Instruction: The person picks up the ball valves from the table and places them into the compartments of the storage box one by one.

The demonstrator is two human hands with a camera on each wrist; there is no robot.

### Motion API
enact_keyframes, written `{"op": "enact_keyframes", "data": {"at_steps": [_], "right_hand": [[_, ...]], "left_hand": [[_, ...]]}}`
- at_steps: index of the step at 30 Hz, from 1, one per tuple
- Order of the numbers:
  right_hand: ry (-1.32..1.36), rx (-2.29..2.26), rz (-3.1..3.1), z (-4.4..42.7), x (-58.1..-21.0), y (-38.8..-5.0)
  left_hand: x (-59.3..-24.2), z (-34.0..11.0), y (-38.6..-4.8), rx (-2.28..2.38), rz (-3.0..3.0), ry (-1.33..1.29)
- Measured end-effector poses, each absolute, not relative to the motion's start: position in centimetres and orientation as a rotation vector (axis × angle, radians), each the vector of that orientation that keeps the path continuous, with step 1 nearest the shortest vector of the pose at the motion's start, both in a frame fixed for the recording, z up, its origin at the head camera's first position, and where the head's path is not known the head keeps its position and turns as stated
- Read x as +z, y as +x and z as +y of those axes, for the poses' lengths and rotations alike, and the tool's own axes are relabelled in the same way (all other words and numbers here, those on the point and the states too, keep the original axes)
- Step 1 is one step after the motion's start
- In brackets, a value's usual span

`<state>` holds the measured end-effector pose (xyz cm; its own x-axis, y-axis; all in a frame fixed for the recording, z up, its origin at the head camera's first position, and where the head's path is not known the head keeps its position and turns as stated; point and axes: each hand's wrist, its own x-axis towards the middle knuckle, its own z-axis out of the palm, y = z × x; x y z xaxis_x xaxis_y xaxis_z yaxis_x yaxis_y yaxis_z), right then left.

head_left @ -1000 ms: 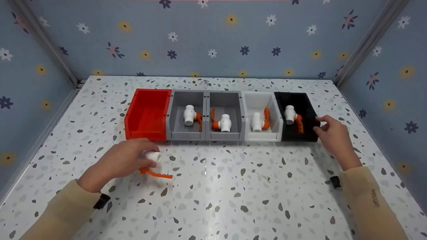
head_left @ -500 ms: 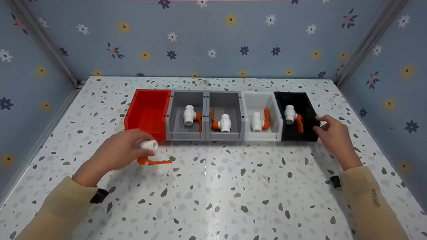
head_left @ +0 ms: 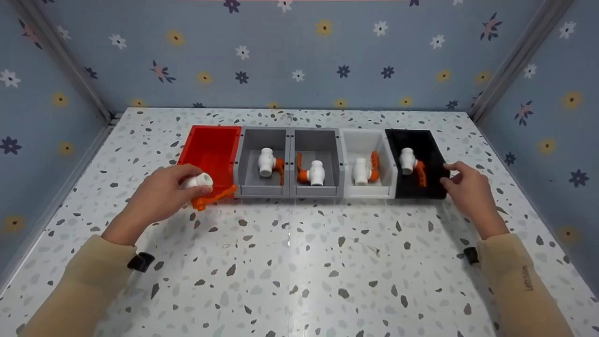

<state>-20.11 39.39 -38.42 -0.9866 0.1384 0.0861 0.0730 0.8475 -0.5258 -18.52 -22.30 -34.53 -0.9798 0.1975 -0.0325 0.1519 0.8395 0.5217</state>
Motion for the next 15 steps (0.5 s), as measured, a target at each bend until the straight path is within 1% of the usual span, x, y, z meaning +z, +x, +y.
{"op": "enact_keyframes", "data": {"at_steps": [8,15], "right_hand": [[-0.172,0.815,-2.906,39.4,-38.4,-20.1],[-0.161,0.800,-2.903,39.5,-38.6,-20.2]], "left_hand": [[-34.2,-22.7,-20.2,0.818,2.962,0.126],[-33.7,-22.1,-21.9,0.826,2.912,0.019]]}}
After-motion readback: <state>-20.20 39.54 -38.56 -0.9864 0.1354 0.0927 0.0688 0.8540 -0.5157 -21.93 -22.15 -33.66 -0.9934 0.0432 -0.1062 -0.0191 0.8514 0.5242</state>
